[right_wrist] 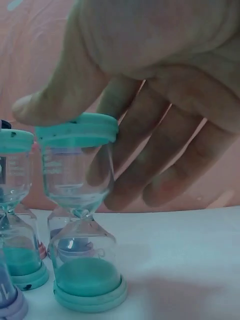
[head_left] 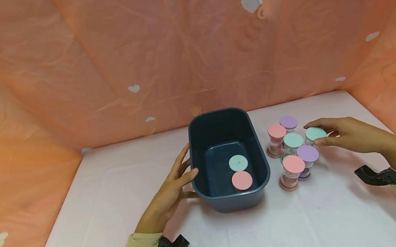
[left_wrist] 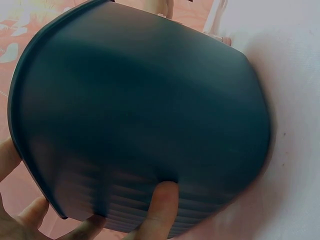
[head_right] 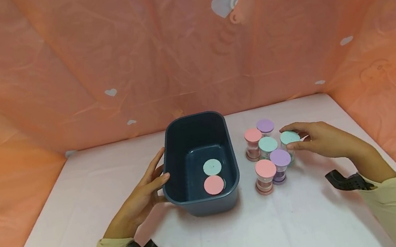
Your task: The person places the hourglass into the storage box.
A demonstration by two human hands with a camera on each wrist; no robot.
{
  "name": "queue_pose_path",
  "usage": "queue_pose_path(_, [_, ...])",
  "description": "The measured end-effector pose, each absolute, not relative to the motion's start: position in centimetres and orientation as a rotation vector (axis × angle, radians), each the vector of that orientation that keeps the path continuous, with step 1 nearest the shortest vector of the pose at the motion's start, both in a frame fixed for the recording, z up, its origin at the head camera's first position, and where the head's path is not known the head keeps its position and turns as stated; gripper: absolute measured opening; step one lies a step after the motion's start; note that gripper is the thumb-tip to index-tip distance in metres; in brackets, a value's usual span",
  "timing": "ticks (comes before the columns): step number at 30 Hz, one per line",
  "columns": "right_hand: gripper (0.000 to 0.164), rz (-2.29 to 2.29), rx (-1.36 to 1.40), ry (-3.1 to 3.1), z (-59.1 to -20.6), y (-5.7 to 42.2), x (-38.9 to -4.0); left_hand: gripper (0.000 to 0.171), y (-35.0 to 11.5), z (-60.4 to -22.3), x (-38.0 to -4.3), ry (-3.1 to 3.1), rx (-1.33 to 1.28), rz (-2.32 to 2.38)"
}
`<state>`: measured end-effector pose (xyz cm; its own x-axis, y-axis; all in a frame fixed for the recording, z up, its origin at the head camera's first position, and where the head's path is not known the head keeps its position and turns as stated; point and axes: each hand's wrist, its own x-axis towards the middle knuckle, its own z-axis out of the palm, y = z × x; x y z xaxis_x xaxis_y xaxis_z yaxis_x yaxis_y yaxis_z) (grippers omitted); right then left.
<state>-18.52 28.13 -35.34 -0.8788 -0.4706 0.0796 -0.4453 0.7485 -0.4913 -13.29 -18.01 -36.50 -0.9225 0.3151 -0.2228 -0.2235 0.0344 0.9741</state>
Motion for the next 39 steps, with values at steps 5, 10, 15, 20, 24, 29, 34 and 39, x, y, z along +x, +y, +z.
queue_pose_path(5, [0.055,-0.889,-0.796,2.807,-35.8,28.4,-18.8,0.068,-18.0,-36.5,-13.3,1.941,0.082,1.947])
queue_pose_path(10, [0.048,-1.008,-0.827,2.743,-36.3,28.7,-19.0,0.068,-18.0,-36.4,-13.3,1.945,0.096,1.944])
queue_pose_path(15, [0.047,-0.973,-0.867,2.846,-36.4,28.6,-19.2,0.069,-18.1,-36.5,-13.3,1.938,0.112,1.944])
queue_pose_path(20, [0.047,-0.991,-0.862,2.917,-35.5,28.7,-19.3,0.068,-18.1,-36.5,-13.4,1.923,0.121,1.951])
queue_pose_path(24, [0.045,-1.042,-0.867,2.921,-34.8,28.5,-19.4,0.068,-18.1,-36.5,-13.4,1.923,0.110,1.954])
queue_pose_path(29, [0.045,-1.105,-0.863,2.933,-33.8,28.2,-18.9,0.069,-18.1,-36.5,-13.4,1.929,0.108,1.946])
queue_pose_path(34, [0.043,-1.179,-0.792,2.919,-32.8,27.9,-18.2,0.068,-18.1,-36.3,-13.4,1.935,0.108,1.919])
queue_pose_path(39, [0.045,-1.157,-0.677,2.967,-31.9,27.8,-17.5,0.068,-18.3,-35.9,-13.2,1.875,0.132,1.902])
